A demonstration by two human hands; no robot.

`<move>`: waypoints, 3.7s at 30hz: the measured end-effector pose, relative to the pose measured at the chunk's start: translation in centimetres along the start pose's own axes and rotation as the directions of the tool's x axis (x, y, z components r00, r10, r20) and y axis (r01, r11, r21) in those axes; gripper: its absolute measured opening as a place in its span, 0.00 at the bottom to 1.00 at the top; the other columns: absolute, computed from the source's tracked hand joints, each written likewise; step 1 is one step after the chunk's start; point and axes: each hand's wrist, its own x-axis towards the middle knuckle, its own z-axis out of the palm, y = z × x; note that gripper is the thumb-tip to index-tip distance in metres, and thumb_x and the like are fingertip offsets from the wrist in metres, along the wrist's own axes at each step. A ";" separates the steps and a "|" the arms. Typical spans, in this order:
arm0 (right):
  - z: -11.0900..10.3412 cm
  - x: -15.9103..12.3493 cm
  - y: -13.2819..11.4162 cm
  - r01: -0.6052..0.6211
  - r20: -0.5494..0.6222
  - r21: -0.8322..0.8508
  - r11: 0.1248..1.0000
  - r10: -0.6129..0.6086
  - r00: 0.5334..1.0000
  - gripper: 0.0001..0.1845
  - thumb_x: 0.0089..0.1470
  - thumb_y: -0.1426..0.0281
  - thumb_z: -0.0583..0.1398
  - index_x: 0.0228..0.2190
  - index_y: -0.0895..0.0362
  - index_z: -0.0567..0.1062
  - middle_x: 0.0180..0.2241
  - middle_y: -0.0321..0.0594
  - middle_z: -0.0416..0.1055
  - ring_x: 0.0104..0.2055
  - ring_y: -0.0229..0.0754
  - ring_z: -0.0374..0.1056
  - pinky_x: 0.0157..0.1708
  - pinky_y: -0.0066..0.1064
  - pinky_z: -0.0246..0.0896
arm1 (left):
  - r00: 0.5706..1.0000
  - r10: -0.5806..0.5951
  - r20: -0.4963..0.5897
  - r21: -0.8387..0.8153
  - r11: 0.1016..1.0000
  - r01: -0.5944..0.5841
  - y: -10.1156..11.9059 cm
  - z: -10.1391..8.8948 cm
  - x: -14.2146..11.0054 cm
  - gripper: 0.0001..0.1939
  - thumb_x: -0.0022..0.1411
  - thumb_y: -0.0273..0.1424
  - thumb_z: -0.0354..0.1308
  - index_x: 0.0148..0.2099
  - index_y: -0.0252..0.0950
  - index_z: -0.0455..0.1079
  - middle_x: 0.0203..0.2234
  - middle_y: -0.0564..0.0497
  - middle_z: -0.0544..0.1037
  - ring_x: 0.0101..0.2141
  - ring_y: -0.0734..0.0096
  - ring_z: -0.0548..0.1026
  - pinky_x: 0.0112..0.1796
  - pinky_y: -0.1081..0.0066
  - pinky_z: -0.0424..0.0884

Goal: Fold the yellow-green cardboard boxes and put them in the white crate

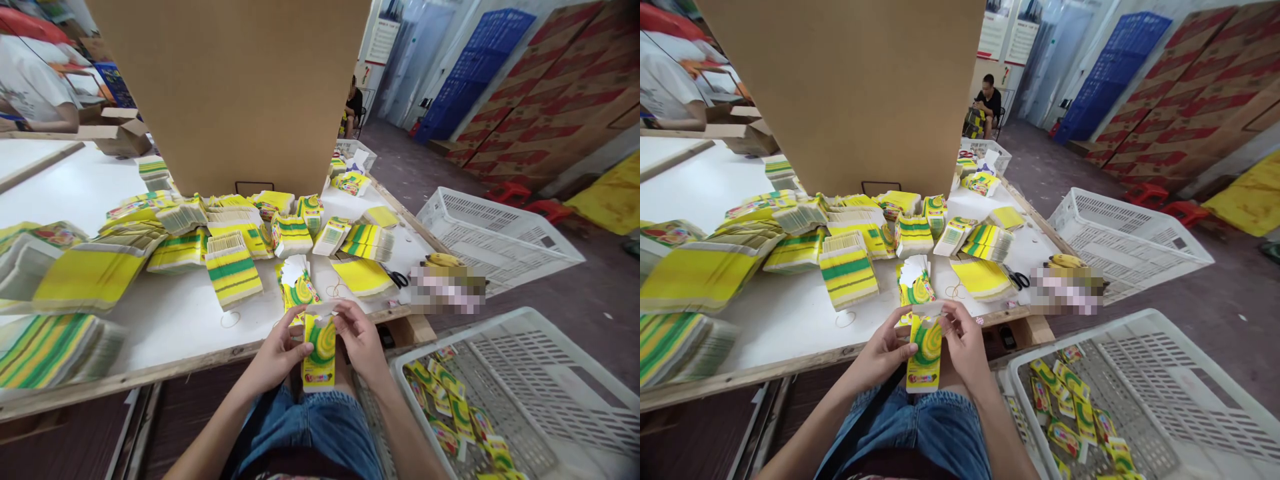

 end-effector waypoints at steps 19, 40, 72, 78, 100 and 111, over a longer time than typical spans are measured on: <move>-0.1 -0.3 -0.7 -0.117 0.115 -0.292 0.949 0.156 0.981 0.16 0.52 0.63 0.62 0.43 0.55 0.73 0.16 0.26 0.61 0.19 0.36 0.57 0.23 0.27 0.51 | 0.999 -0.019 -0.051 0.014 1.000 0.020 0.5 0.7 0.1 0.30 0.55 0.32 0.66 0.58 0.39 0.59 0.41 0.43 0.80 0.38 0.61 0.80 0.39 0.66 0.74; -2.4 0.7 1.9 -0.081 -0.252 -0.671 0.737 -0.125 0.960 0.13 0.54 0.62 0.59 0.35 0.57 0.78 0.38 0.49 0.76 0.44 0.53 0.66 0.49 0.44 0.53 | 0.957 0.261 -0.128 0.890 0.457 -0.006 -2.3 -1.7 2.3 0.20 0.62 0.27 0.53 0.56 0.39 0.66 0.54 0.42 0.75 0.60 0.55 0.66 0.63 0.42 0.35; 3.7 -1.8 1.6 -0.276 -0.093 0.191 0.942 0.298 0.950 0.20 0.46 0.58 0.67 0.36 0.60 0.79 0.31 0.43 0.78 0.33 0.45 0.71 0.36 0.35 0.66 | 0.944 0.051 -0.325 -0.238 0.962 -0.134 -0.7 0.4 2.5 0.19 0.54 0.39 0.66 0.44 0.33 0.75 0.33 0.46 0.83 0.37 0.61 0.80 0.41 0.66 0.76; 4.5 -2.4 1.9 -0.242 -0.154 0.130 0.962 0.261 0.953 0.16 0.49 0.58 0.65 0.28 0.59 0.75 0.25 0.38 0.73 0.28 0.40 0.66 0.29 0.30 0.63 | 0.896 0.095 -0.433 -0.117 0.980 -0.161 -0.8 0.2 2.6 0.18 0.53 0.38 0.68 0.43 0.34 0.71 0.29 0.51 0.81 0.29 0.70 0.79 0.31 0.74 0.74; 0.7 0.3 -0.5 -0.051 0.122 -0.008 0.999 0.052 0.991 0.13 0.58 0.60 0.59 0.31 0.56 0.77 0.30 0.40 0.73 0.35 0.43 0.68 0.36 0.30 0.63 | 0.999 0.052 0.014 -0.057 0.997 -0.051 0.1 -0.1 -0.4 0.35 0.60 0.28 0.62 0.63 0.47 0.48 0.42 0.45 0.78 0.37 0.63 0.80 0.38 0.68 0.72; -0.5 0.4 0.1 -0.227 0.132 0.048 0.973 0.219 0.967 0.21 0.51 0.59 0.64 0.44 0.56 0.77 0.26 0.35 0.70 0.27 0.39 0.63 0.30 0.29 0.60 | 0.995 0.042 -0.096 0.095 0.995 -0.032 -0.4 0.1 0.2 0.25 0.59 0.29 0.62 0.57 0.42 0.62 0.48 0.43 0.77 0.40 0.60 0.79 0.40 0.67 0.74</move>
